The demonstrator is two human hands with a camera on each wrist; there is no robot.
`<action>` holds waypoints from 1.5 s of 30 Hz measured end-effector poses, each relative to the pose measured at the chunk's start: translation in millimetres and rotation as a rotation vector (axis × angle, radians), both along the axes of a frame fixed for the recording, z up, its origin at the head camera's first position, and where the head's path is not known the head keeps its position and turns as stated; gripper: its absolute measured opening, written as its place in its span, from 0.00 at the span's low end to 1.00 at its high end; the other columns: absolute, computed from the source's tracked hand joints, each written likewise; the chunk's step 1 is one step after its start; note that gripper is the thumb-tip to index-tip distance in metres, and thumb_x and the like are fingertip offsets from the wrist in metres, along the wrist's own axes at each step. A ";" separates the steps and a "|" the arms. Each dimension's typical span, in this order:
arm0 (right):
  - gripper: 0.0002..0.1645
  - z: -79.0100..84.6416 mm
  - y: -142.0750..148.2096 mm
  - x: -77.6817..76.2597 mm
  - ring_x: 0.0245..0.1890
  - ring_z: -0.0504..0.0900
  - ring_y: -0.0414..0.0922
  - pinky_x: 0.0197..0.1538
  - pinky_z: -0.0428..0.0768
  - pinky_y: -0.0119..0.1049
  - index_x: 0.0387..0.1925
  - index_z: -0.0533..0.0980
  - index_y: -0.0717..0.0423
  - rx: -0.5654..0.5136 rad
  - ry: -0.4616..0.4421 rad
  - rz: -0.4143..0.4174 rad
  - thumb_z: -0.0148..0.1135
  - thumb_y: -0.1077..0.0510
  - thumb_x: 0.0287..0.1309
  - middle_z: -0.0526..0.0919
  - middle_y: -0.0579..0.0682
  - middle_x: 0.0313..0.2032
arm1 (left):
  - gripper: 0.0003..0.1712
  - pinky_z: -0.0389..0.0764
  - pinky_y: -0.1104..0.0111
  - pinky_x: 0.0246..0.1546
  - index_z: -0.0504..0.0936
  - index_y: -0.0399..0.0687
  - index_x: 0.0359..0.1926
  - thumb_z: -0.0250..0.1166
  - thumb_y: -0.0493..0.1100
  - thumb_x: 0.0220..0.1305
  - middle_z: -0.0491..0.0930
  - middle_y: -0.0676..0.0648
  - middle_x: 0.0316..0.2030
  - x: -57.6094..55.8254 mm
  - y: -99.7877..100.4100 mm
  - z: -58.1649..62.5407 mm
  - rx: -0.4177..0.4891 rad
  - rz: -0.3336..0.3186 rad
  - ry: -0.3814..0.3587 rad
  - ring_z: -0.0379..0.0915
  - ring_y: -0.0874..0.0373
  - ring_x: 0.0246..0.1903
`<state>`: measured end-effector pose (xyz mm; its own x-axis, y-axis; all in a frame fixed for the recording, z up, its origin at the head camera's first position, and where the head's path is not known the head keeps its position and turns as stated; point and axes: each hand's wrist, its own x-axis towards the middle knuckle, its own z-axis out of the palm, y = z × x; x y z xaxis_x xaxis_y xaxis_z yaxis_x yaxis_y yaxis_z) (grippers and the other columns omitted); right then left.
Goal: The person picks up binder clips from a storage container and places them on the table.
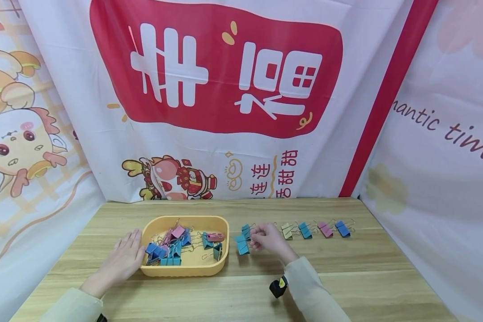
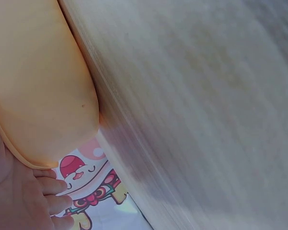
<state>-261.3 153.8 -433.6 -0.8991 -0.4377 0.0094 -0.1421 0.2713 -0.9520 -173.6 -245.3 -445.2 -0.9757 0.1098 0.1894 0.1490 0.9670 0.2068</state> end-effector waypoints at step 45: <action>0.14 -23.8 12.2 -15.1 0.22 0.79 0.47 0.27 0.81 0.39 0.43 0.74 0.68 0.188 -0.041 -0.124 0.58 0.62 0.58 0.79 0.57 0.24 | 0.33 0.45 0.42 0.61 0.50 0.19 0.63 0.42 0.45 0.70 0.49 0.25 0.64 -1.2 -0.1 -0.2 -0.003 0.013 -0.014 0.43 0.29 0.63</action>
<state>-276.4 166.0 -457.4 -0.9441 -0.3141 -0.0997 -0.0583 0.4571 -0.8875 -174.8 -245.4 -445.4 -0.9796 0.0974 0.1757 0.1333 0.9695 0.2056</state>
